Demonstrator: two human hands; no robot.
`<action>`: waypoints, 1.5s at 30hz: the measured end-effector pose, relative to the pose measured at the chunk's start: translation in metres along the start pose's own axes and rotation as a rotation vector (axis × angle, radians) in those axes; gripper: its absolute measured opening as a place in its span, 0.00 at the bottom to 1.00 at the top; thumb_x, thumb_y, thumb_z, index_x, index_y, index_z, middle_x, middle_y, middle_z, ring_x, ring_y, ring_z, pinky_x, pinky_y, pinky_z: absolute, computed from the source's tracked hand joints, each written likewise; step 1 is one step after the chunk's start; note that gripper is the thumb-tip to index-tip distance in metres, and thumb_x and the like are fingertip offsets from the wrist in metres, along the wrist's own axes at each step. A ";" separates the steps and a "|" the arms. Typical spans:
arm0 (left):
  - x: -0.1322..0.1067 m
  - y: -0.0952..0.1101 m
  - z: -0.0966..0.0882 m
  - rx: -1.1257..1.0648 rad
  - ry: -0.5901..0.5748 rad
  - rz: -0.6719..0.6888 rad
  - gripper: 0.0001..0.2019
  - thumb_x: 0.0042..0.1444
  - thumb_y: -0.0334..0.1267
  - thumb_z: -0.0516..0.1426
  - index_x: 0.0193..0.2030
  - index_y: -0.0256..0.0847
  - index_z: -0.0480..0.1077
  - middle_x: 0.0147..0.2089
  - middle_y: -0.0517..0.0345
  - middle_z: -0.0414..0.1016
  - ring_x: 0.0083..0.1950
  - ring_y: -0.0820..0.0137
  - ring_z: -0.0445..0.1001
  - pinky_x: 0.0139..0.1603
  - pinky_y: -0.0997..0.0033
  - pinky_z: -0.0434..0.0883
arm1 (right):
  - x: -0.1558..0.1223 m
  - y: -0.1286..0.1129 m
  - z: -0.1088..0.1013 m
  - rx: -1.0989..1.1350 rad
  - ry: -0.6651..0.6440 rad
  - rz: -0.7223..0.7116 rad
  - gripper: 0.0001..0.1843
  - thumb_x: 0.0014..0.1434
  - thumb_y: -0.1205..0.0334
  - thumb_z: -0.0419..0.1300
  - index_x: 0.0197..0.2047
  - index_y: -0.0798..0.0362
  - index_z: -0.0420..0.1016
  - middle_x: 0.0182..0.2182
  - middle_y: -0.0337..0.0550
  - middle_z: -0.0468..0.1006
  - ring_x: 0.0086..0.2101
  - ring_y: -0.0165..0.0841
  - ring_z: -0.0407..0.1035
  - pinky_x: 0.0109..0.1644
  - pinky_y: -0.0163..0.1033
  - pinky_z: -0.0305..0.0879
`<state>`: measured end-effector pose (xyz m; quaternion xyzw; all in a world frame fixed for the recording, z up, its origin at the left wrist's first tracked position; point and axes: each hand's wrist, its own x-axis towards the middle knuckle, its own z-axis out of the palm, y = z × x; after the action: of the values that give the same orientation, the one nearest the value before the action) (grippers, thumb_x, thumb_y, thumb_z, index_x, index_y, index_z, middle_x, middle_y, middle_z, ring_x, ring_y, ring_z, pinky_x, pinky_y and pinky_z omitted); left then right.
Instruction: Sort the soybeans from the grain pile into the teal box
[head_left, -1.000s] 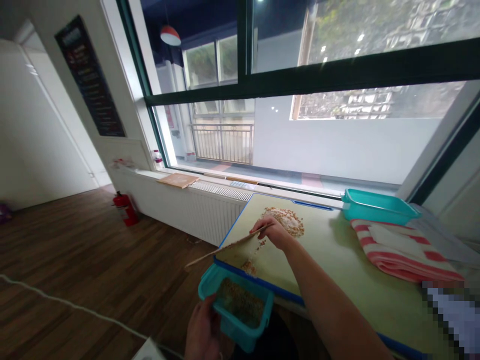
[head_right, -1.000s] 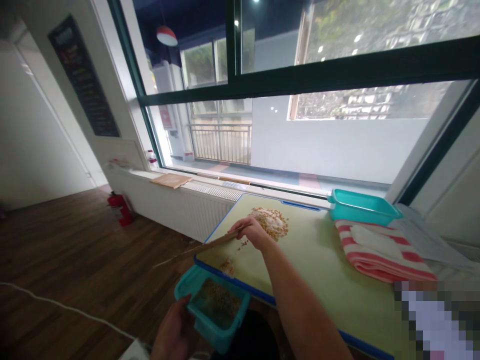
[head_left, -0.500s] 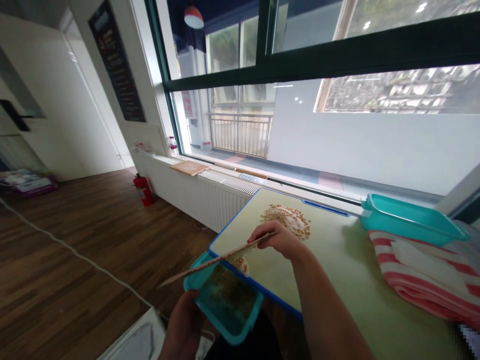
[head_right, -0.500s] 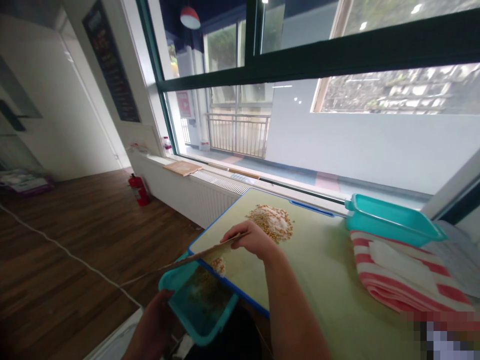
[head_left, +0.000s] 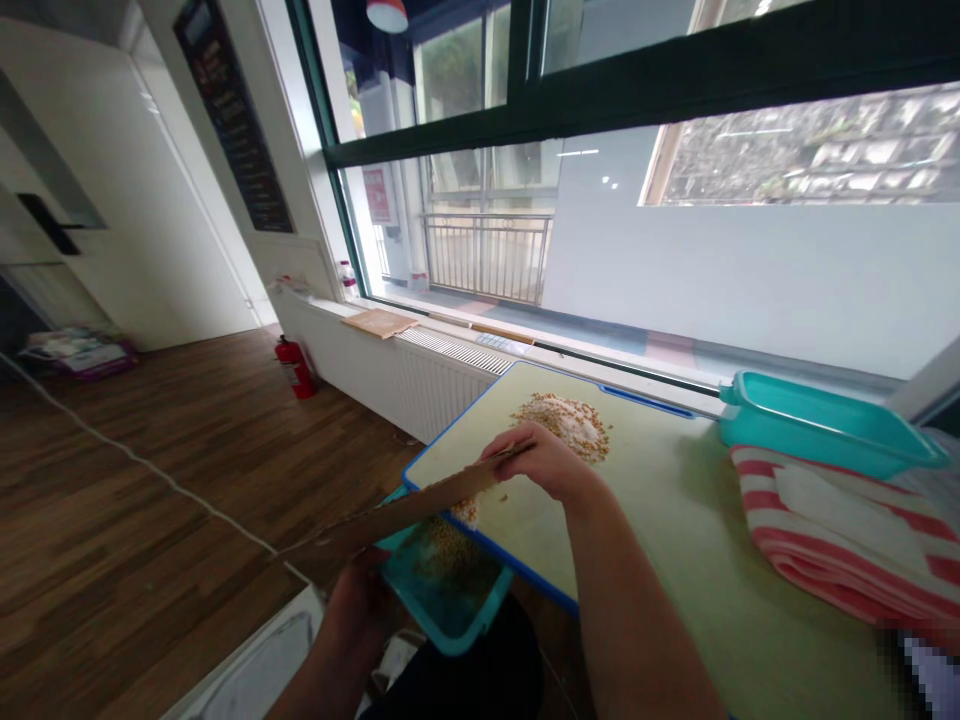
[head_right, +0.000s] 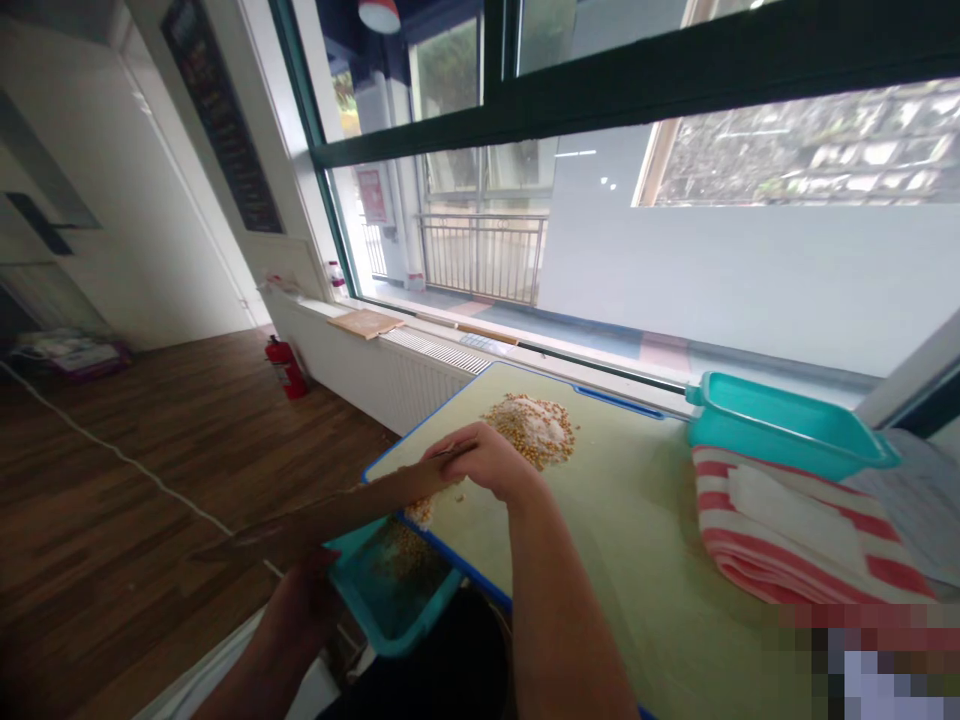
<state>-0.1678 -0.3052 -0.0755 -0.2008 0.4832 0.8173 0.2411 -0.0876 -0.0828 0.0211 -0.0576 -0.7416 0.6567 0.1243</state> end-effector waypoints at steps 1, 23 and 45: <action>0.000 0.000 0.000 0.002 0.000 -0.011 0.10 0.42 0.20 0.52 0.28 0.35 0.69 0.22 0.57 0.73 0.21 0.69 0.71 0.25 0.71 0.71 | 0.000 0.000 0.000 -0.013 0.009 -0.010 0.13 0.34 0.71 0.60 0.27 0.52 0.81 0.22 0.36 0.76 0.25 0.29 0.67 0.30 0.35 0.63; -0.002 -0.011 -0.007 -0.008 -0.068 -0.169 0.04 0.44 0.23 0.54 0.25 0.31 0.69 0.21 0.54 0.72 0.19 0.71 0.70 0.21 0.74 0.69 | -0.017 -0.003 -0.059 0.372 0.826 -0.416 0.09 0.33 0.72 0.63 0.23 0.54 0.74 0.26 0.38 0.75 0.32 0.35 0.69 0.36 0.42 0.68; -0.009 -0.029 -0.018 -0.147 -0.118 -0.313 0.07 0.48 0.21 0.54 0.25 0.35 0.67 0.20 0.59 0.70 0.19 0.75 0.67 0.18 0.79 0.64 | -0.129 0.004 -0.029 -0.770 0.961 -0.268 0.13 0.52 0.59 0.58 0.39 0.49 0.79 0.40 0.44 0.79 0.43 0.40 0.72 0.49 0.47 0.68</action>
<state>-0.1413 -0.3105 -0.0988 -0.2421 0.3702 0.8133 0.3781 0.0433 -0.0866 0.0065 -0.2936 -0.7869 0.2222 0.4952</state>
